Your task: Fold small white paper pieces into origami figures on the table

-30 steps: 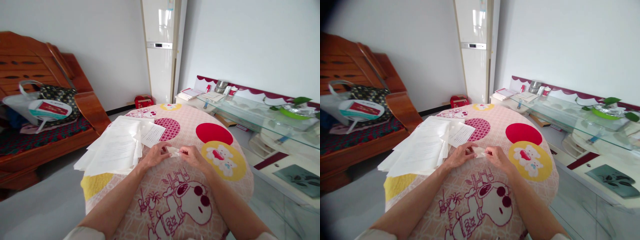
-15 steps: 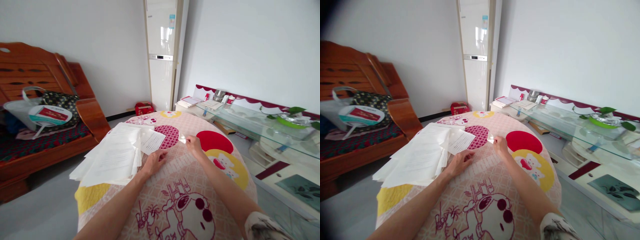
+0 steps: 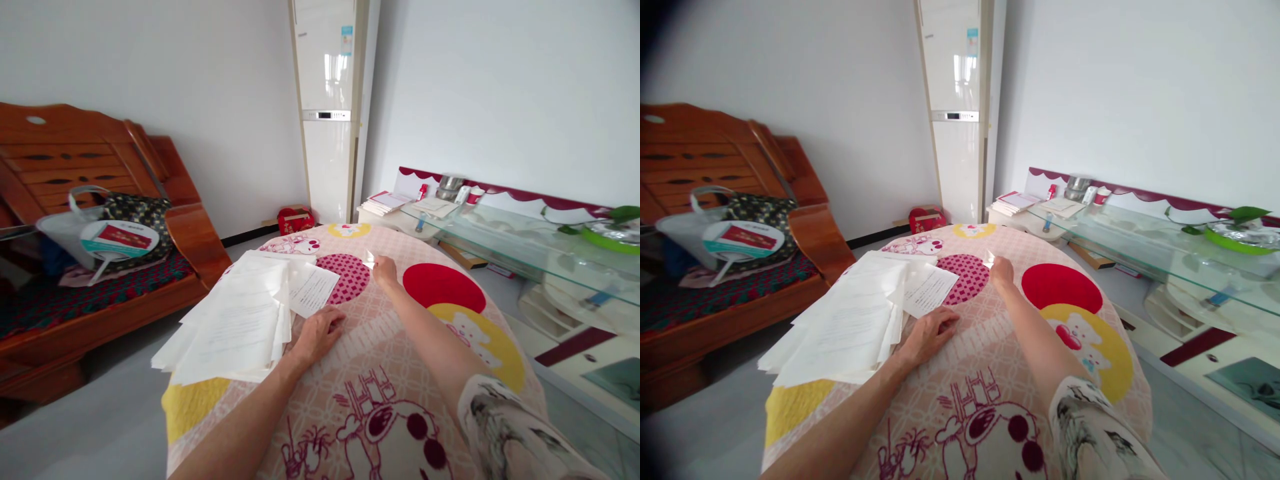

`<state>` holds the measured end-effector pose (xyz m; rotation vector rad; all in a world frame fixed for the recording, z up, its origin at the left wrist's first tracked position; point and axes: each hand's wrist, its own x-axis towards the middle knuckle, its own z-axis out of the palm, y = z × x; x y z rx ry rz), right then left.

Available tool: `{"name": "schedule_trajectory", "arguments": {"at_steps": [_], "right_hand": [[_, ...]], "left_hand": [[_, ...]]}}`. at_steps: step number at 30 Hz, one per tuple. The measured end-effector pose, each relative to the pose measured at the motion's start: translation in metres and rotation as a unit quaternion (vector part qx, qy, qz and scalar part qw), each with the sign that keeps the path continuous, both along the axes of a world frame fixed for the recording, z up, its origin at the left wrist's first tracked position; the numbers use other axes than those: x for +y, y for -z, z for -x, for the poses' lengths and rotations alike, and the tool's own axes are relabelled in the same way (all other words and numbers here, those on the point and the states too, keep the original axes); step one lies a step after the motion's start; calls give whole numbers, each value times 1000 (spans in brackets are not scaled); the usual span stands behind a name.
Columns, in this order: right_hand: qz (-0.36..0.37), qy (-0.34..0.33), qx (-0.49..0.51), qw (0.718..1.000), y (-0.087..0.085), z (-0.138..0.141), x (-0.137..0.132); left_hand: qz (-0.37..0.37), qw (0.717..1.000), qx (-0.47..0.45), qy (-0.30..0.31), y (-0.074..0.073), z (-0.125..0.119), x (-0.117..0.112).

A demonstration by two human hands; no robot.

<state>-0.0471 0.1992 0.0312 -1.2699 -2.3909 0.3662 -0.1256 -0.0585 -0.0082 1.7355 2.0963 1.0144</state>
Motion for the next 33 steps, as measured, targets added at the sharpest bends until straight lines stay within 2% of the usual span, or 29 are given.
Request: {"name": "schedule_trajectory", "arguments": {"at_steps": [7,12,16,18,20,23,27,30,33], "right_hand": [[8,-9,2,1000,0,6,-1],[-6,-41,38,998,-6,-11,-21],[10,-141,58,988,5,-44,-68],[69,-229,70,968,15,-63,-93],[108,-269,85,953,25,-78,-110],[165,-259,120,944,36,-88,-121],[270,-217,154,925,42,-85,-117],[285,-214,166,919,43,-85,-115],[249,-223,179,925,41,-88,-117]], "left_hand": [[-3,1000,5,3,3,1,0],[-16,1000,-2,14,2,1,0],[-23,1000,11,0,-5,0,-1],[4,997,54,-46,-10,1,-2],[27,988,124,-91,-14,4,-4],[32,970,214,-112,-15,12,-10],[71,953,258,-140,-13,26,-14],[82,948,261,-162,-14,34,-13],[68,955,244,-155,-20,31,-11]]}}
